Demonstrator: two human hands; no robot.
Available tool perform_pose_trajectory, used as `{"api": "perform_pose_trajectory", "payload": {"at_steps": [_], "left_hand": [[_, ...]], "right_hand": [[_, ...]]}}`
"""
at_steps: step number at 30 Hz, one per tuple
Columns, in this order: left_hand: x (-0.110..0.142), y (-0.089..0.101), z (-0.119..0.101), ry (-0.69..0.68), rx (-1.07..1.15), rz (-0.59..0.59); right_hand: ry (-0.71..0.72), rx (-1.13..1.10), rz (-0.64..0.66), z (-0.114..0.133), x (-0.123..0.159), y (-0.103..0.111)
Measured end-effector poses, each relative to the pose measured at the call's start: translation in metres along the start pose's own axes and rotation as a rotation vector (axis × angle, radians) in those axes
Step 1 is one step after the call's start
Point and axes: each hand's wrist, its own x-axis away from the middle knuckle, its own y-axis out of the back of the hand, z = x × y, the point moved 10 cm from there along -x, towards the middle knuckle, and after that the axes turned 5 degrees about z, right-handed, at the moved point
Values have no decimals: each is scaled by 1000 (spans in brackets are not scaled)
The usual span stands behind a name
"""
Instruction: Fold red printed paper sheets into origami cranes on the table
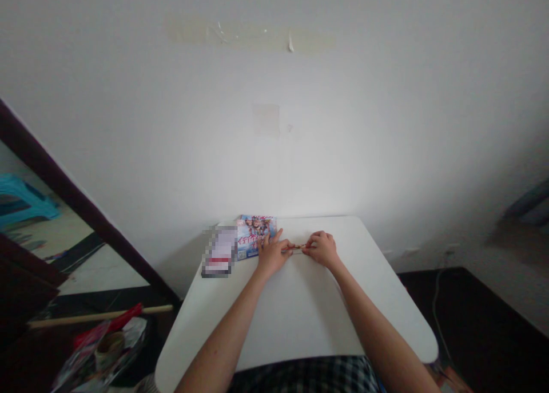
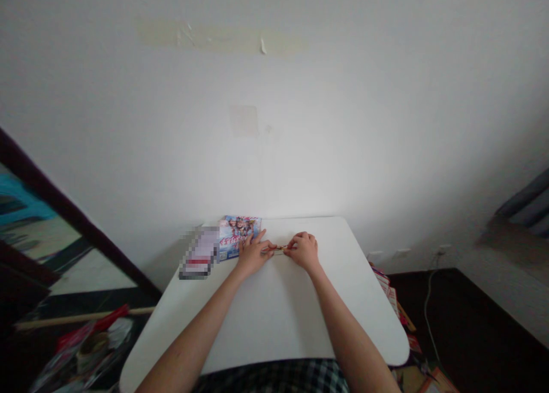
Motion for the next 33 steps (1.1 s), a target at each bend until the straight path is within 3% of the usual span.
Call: {"api": "perform_pose_trajectory", "payload": {"at_steps": [17, 33], "left_hand": [[5, 1, -3, -21, -29, -46], [16, 17, -18, -44, -31, -187]], "right_hand": [[79, -19, 54, -4, -1, -4], [145, -38, -148, 11, 15, 5]]}}
